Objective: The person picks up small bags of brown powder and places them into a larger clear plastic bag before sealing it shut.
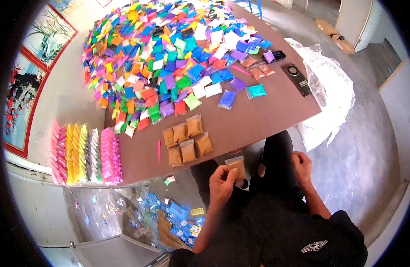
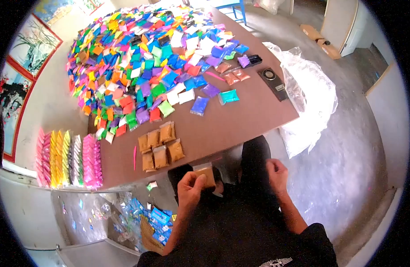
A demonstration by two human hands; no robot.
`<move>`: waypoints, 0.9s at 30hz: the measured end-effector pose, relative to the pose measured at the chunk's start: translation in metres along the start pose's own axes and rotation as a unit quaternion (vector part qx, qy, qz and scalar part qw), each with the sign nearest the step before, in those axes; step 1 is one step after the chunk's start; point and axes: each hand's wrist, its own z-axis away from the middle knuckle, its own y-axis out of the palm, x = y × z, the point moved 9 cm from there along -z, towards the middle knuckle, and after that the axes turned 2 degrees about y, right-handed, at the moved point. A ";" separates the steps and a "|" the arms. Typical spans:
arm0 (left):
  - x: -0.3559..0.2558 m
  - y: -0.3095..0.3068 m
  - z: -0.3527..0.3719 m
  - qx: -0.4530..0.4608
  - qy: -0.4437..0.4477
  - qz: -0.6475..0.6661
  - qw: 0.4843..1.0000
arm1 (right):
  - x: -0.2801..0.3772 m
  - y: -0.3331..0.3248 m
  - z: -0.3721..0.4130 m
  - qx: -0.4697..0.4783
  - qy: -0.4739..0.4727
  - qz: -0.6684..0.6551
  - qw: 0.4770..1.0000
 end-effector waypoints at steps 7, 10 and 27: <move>-0.005 0.056 -0.003 0.091 0.025 -0.025 0.995 | 0.087 0.103 0.055 0.275 0.036 -0.134 0.951; 0.016 0.060 0.002 0.121 0.034 -0.051 0.991 | 0.087 0.110 0.061 0.268 0.008 -0.149 0.952; 0.042 0.061 0.023 0.148 -0.043 -0.034 0.988 | 0.054 0.115 0.086 0.288 0.129 -0.165 0.934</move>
